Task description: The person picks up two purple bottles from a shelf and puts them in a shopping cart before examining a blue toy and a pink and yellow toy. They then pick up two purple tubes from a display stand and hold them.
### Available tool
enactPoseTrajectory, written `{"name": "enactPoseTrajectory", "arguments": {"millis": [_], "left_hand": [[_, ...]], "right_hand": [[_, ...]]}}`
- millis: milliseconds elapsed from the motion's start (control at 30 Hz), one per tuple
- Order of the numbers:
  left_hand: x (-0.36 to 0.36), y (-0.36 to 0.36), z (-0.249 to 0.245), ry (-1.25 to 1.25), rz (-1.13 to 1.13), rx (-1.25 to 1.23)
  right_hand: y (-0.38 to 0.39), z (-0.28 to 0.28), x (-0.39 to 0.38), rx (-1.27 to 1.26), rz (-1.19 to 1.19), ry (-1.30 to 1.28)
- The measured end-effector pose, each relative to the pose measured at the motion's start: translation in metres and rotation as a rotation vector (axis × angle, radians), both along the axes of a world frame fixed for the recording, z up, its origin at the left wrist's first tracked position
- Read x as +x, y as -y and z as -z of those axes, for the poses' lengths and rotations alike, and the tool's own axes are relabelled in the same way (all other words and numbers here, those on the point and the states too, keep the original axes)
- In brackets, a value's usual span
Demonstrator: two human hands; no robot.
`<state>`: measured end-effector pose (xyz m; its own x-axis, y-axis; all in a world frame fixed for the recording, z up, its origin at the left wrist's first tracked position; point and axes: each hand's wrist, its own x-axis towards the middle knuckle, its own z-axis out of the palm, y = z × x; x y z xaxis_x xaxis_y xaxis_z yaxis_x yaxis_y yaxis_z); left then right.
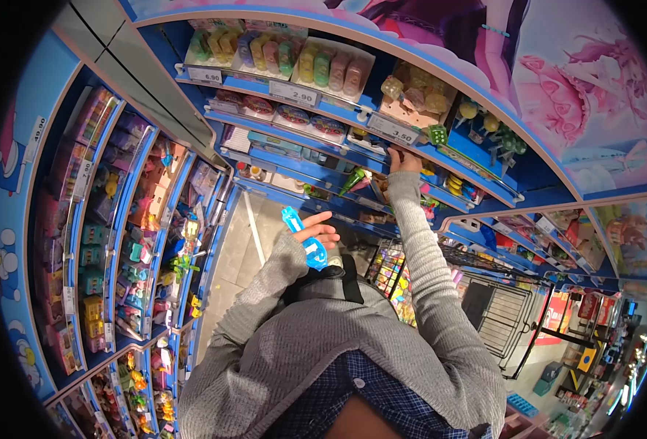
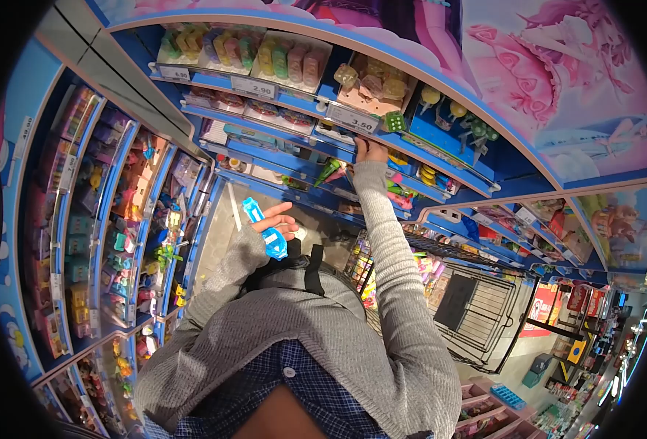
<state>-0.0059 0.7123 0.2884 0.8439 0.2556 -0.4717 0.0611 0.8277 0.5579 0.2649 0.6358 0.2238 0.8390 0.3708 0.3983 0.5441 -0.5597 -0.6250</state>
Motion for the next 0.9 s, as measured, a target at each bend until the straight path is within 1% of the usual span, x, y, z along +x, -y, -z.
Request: {"name": "enactPoseTrajectory", "arguments": {"millis": [133, 200, 233, 300, 333, 400, 500, 633, 700, 833, 900], "left_hand": [[0.0, 0.0, 0.004, 0.023, 0.009, -0.03], [0.0, 0.0, 0.002, 0.005, 0.016, -0.034], [0.001, 0.0, 0.001, -0.006, 0.019, -0.037], [0.002, 0.0, 0.0, -0.009, 0.025, -0.042], [0.002, -0.001, 0.0, -0.012, 0.024, -0.047], [0.001, -0.001, -0.004, 0.003, 0.018, -0.054], [0.001, -0.001, -0.003, 0.001, 0.017, -0.057], [0.0, -0.001, -0.001, -0.015, 0.03, -0.056], [0.0, -0.001, 0.0, -0.014, 0.027, -0.062], [-0.002, 0.0, 0.004, 0.003, 0.015, -0.091], [-0.003, 0.001, 0.001, -0.004, 0.017, -0.089]], "right_hand": [[0.002, 0.0, 0.0, 0.048, 0.019, -0.053], [0.004, 0.001, 0.001, 0.076, 0.039, -0.157], [0.005, 0.001, 0.003, 0.077, 0.045, -0.156], [0.006, 0.002, 0.006, -0.022, 0.045, -0.117], [0.006, 0.001, 0.006, -0.02, 0.047, -0.115], [0.007, -0.001, 0.004, -0.063, 0.089, -0.231], [0.01, -0.005, 0.002, -0.052, 0.067, -0.272], [0.009, -0.008, 0.0, -0.075, 0.052, -0.191], [0.008, -0.008, 0.001, 0.007, 0.021, -0.133], [0.005, 0.008, 0.012, -0.045, 0.048, -0.205], [0.004, 0.02, 0.018, 0.117, 0.003, -0.11]]}}
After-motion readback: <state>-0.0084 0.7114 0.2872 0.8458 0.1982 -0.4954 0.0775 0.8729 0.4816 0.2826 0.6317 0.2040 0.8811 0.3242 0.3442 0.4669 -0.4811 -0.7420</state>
